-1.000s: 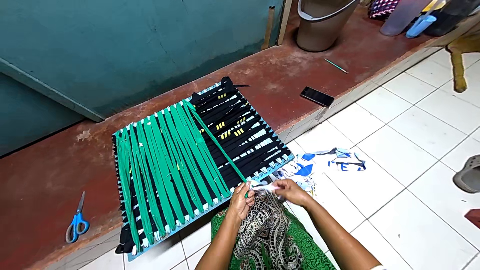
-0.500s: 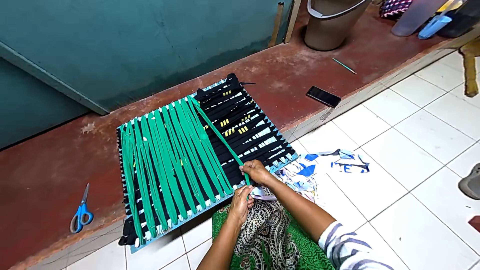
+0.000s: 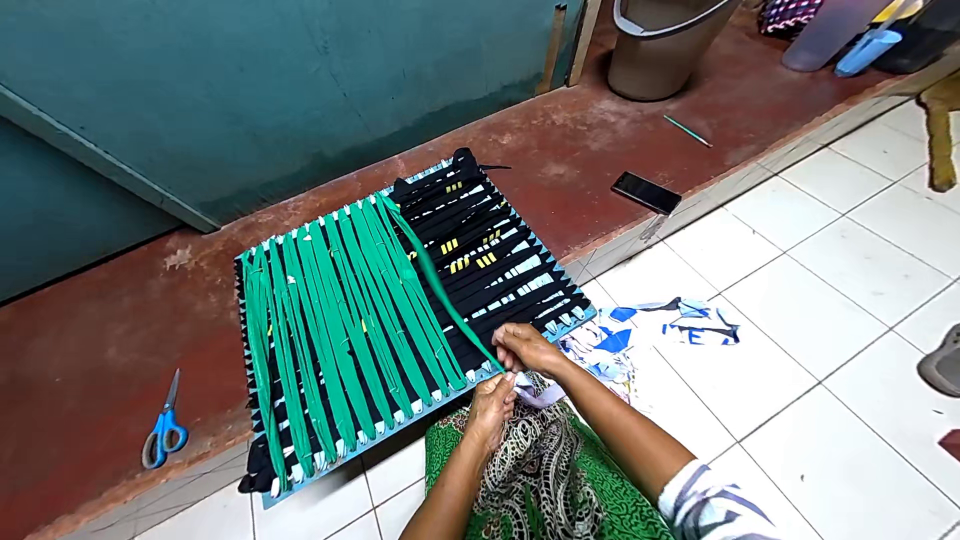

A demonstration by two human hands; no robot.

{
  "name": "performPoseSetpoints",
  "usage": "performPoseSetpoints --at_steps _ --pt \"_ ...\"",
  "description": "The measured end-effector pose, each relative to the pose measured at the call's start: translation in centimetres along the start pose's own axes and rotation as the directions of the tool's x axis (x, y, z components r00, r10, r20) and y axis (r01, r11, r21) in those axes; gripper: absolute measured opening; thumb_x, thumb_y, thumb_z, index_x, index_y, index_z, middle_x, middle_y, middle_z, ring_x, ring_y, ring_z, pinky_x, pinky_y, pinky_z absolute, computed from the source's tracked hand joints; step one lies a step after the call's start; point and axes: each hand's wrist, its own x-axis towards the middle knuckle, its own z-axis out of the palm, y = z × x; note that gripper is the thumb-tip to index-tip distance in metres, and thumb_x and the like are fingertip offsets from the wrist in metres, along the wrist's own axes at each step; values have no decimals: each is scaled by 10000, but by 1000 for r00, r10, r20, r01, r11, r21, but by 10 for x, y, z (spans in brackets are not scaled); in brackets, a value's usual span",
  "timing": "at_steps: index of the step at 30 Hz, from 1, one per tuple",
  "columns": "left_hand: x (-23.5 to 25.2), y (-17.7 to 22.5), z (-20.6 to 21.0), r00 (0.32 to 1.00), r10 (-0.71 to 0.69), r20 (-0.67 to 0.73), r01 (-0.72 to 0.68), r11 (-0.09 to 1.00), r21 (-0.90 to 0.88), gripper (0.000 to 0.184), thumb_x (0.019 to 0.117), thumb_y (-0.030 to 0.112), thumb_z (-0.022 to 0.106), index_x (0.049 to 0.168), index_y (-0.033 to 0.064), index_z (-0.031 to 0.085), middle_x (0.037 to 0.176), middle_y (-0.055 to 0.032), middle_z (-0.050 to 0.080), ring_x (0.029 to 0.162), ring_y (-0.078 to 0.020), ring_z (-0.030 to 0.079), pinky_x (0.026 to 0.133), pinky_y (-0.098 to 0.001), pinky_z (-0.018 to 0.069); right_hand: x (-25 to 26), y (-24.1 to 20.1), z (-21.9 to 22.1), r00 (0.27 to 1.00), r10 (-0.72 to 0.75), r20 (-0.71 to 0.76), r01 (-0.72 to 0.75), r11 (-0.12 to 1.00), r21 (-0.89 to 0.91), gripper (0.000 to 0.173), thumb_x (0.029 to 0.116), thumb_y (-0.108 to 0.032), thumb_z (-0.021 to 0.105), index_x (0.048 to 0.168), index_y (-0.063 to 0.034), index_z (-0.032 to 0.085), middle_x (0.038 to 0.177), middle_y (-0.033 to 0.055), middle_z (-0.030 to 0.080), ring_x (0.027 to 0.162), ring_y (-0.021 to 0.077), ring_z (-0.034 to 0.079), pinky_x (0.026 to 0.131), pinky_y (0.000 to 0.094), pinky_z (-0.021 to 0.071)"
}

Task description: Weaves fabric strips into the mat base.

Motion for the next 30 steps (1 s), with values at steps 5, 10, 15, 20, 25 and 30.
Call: performPoseSetpoints --at_steps 5,10,15,20,25,30 --pt "3 9 -12 997 70 -17 -71 997 -42 349 1092 96 337 973 31 658 631 76 504 498 9 423 482 -146 373 -38 18 -9 987 -74 144 117 942 -315 347 1046 -231 570 1246 45 634 992 185 686 867 235 643 852 431 518" --pt "-6 14 -18 992 123 30 -126 981 146 282 1004 32 399 1099 -17 660 651 111 479 528 28 405 504 -151 354 -46 28 -17 980 -191 47 196 937 -288 286 1050 -161 501 1018 40 701 825 77 641 747 97 556 738 311 465" --pt "-15 18 -26 967 248 61 -241 808 538 251 1026 43 487 901 -23 694 718 55 608 627 39 491 621 -169 418 -47 34 -16 962 -256 -96 234 952 -198 290 1037 -144 493 911 42 675 748 13 601 698 24 528 701 245 453" --pt "-18 16 -34 941 324 95 -321 770 552 259 996 37 481 808 15 659 657 92 536 615 52 474 610 -152 400 -42 35 -14 936 -245 -255 192 958 -215 282 1034 -118 502 871 46 663 713 22 572 679 45 516 675 259 437" --pt "-25 16 -46 946 289 147 -324 847 422 265 979 37 483 782 82 654 637 140 542 556 80 454 543 -115 377 -35 45 -35 915 -187 -357 135 977 -166 264 1043 -98 494 900 53 656 703 -7 523 644 27 458 647 232 408" --pt "-18 11 -49 973 173 155 -217 916 336 277 1002 52 442 832 94 658 629 146 528 519 65 417 506 -126 352 -37 49 -35 953 -286 -101 291 956 44 286 1021 -112 418 903 31 636 1049 26 651 984 22 592 906 238 489"
